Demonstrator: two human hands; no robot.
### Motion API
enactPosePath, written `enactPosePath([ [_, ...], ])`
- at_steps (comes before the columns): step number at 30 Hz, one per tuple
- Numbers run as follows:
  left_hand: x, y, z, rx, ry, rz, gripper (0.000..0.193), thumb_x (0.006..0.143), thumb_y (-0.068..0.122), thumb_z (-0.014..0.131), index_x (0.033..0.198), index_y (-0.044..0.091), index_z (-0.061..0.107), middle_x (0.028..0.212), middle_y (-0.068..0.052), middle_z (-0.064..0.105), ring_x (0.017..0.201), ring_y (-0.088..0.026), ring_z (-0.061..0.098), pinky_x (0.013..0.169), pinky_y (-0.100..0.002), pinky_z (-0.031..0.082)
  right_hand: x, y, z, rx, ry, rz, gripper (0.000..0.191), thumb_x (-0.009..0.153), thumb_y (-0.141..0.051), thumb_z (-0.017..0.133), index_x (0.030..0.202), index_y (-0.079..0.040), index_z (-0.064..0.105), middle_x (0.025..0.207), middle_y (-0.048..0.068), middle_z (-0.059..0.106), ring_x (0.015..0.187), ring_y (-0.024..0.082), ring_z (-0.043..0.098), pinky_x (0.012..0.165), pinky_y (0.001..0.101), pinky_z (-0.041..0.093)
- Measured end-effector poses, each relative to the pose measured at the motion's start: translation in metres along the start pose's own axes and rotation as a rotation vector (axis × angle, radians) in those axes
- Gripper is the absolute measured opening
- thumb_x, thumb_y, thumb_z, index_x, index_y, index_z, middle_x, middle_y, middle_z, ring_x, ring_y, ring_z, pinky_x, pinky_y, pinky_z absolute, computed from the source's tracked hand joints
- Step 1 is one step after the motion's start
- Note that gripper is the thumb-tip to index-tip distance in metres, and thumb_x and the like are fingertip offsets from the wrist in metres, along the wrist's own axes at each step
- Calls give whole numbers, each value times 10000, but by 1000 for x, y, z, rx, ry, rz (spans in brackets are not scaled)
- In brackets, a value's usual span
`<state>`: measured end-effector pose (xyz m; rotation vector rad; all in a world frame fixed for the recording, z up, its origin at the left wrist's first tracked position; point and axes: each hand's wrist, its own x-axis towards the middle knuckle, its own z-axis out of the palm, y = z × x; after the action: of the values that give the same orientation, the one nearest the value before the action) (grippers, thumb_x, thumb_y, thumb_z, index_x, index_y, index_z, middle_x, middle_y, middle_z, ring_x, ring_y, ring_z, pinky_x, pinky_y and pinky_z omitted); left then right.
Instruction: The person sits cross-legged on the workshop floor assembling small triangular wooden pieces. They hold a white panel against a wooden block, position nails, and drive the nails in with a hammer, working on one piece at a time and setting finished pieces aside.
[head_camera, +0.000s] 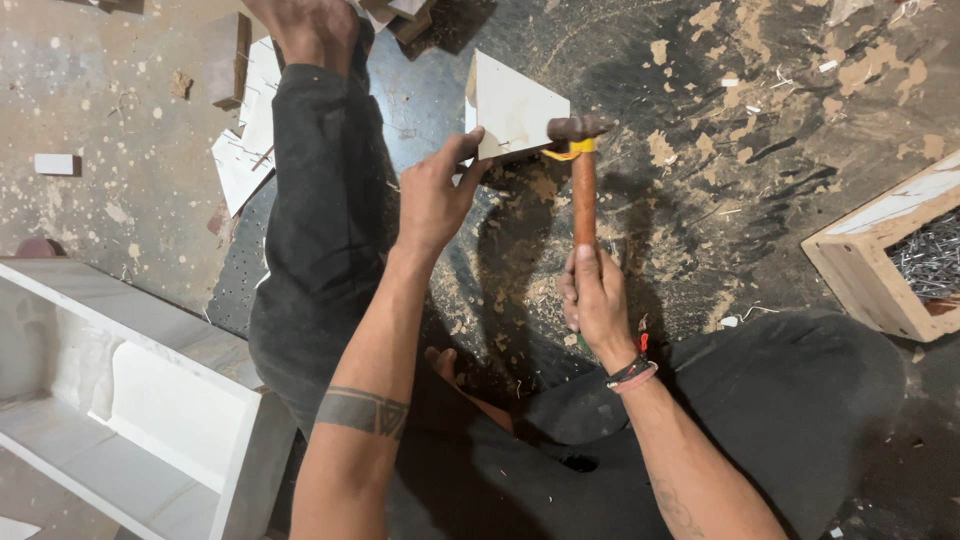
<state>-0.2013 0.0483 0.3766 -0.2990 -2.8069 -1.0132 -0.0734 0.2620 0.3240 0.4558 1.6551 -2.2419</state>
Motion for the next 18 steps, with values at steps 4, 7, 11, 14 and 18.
enactPosePath([
  [4,2,0,-2,-84,5,-4,330,937,193,762,1234,86,664,1103,-110,777,1008,-272,771,829,-376,606,-2,-17,3,-93,-62,-5,404,1058,-487,385,923,-123,493,640,-28,479,406,42,408,317,218,370],
  [7,3,1,-3,-97,-18,-26,331,930,179,764,1228,76,661,1114,-116,774,1014,-276,767,839,-378,601,-14,-25,7,-64,-55,-218,403,1087,-480,383,939,-123,501,677,-40,496,450,30,434,333,207,389],
  [11,3,2,-5,-120,-20,-38,316,924,167,760,1204,67,654,1113,-121,773,1017,-284,766,844,-380,598,-22,-22,25,126,14,-494,406,1111,-503,372,976,-138,491,729,-47,518,511,23,461,391,199,403],
  [14,3,1,-7,-88,-18,-50,301,925,163,758,1188,65,648,1089,-120,777,1015,-298,758,835,-392,588,-10,-17,33,-18,-4,-54,406,1059,-473,447,914,-99,510,638,-22,505,424,51,421,324,218,344],
  [18,5,-3,-9,-136,-49,-10,278,941,148,752,1170,50,630,1099,-125,777,1046,-309,753,858,-401,588,-5,-12,17,-37,-11,-57,457,1050,-535,376,900,-124,506,624,-43,486,415,48,418,304,221,360],
])
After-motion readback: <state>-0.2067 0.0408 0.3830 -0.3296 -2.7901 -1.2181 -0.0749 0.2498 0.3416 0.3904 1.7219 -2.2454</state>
